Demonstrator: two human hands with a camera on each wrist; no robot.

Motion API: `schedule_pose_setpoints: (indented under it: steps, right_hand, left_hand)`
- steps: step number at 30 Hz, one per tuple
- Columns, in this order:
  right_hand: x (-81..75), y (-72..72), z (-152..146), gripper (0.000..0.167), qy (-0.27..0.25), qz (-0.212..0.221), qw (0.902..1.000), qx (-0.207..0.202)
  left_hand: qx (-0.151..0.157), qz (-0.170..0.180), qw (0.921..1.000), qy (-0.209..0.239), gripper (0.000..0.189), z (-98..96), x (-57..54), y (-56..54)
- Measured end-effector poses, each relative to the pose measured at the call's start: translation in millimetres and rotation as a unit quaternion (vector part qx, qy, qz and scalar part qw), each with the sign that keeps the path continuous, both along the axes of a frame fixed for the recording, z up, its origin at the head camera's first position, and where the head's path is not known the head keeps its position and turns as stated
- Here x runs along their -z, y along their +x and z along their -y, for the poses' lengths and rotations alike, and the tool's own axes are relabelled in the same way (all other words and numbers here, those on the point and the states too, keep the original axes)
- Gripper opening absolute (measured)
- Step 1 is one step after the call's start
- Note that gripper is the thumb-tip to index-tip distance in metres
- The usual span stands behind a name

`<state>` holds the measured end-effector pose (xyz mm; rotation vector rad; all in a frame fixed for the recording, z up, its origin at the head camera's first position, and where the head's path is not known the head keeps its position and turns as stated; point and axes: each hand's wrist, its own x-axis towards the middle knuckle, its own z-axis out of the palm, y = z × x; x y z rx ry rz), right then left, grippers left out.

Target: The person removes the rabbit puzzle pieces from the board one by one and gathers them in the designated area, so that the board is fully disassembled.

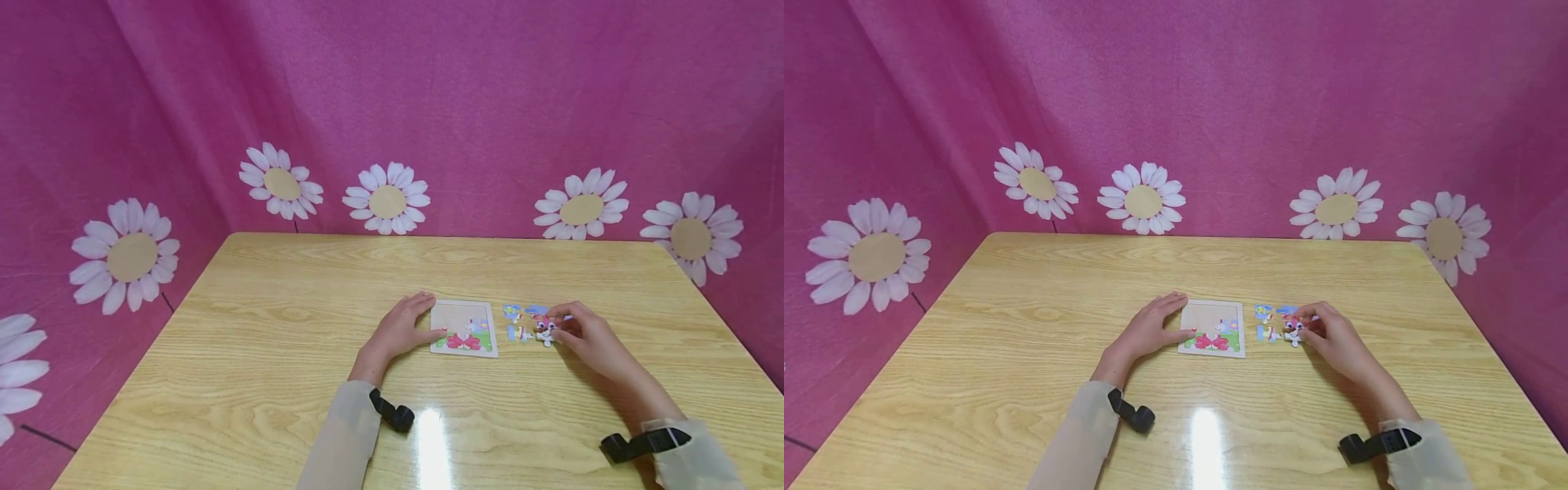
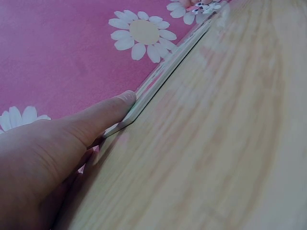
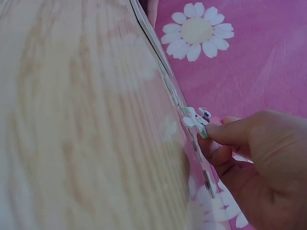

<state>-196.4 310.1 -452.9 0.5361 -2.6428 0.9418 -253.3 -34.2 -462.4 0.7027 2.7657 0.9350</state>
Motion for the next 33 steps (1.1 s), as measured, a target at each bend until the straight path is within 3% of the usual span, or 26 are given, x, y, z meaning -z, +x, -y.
schedule_pose_setpoints:
  steps: [12,33]
  right_hand:
    - [0.9,-1.1,-5.5,0.026,0.009,0.006,0.9999,0.006]
    - [6.1,-0.5,-10.2,0.023,0.044,0.012,0.9987,-0.024]
  left_hand:
    - [-0.005,0.006,1.0,-0.001,0.076,0.2,-0.1,0.6]
    - [0.001,-0.005,0.9999,-0.009,0.076,-0.6,-0.4,-0.1]
